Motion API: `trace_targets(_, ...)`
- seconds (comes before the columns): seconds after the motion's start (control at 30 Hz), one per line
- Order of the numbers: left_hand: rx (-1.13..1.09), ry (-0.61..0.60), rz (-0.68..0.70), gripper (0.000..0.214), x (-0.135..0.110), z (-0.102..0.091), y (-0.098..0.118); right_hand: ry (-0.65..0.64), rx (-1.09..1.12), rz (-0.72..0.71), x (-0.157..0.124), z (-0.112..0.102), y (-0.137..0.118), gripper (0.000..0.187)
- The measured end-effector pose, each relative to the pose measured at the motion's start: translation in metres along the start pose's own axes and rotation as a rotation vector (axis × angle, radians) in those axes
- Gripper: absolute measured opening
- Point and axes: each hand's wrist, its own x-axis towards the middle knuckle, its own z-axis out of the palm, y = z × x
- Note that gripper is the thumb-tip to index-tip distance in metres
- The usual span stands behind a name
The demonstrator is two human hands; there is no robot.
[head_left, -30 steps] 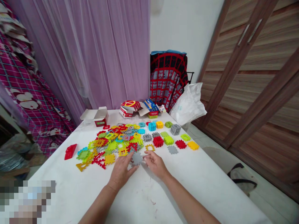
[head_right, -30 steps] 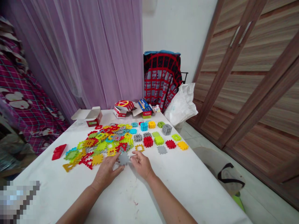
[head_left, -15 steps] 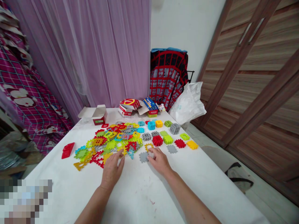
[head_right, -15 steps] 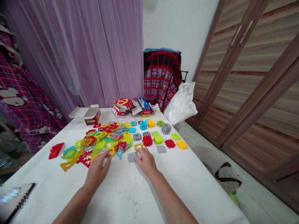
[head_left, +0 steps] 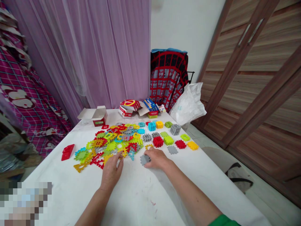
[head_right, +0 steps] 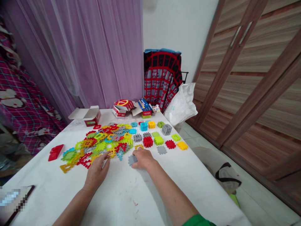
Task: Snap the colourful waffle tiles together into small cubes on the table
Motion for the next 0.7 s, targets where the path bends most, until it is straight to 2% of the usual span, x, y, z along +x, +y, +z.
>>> trace_targets(0.13, -0.007, -0.014, -0.001, 0.033, 0.000, -0.002, 0.001, 0.037, 0.026, -0.031, -0.012, -0.008, 0.021, 0.051)
trace_targets(0.3, -0.015, -0.023, -0.001, 0.033, -0.002, 0.000, -0.002, 0.105, 0.010, 0.091, -0.036, -0.034, 0.080, 0.047)
trace_targets(0.43, -0.016, -0.035, 0.007, 0.033, -0.003, 0.004, -0.005, 0.085, -0.076, 0.149, -0.048, -0.045, 0.123, 0.050)
trace_targets(0.53, -0.006, -0.044, 0.013, 0.032, -0.003, 0.005, -0.007, 0.065, -0.077, 0.163, -0.048, -0.043, 0.138, 0.050)
trace_targets(0.7, 0.009, -0.041, 0.026, 0.031, -0.003, 0.004, -0.006, 0.071, -0.047, 0.175, -0.043, -0.039, 0.141, 0.052)
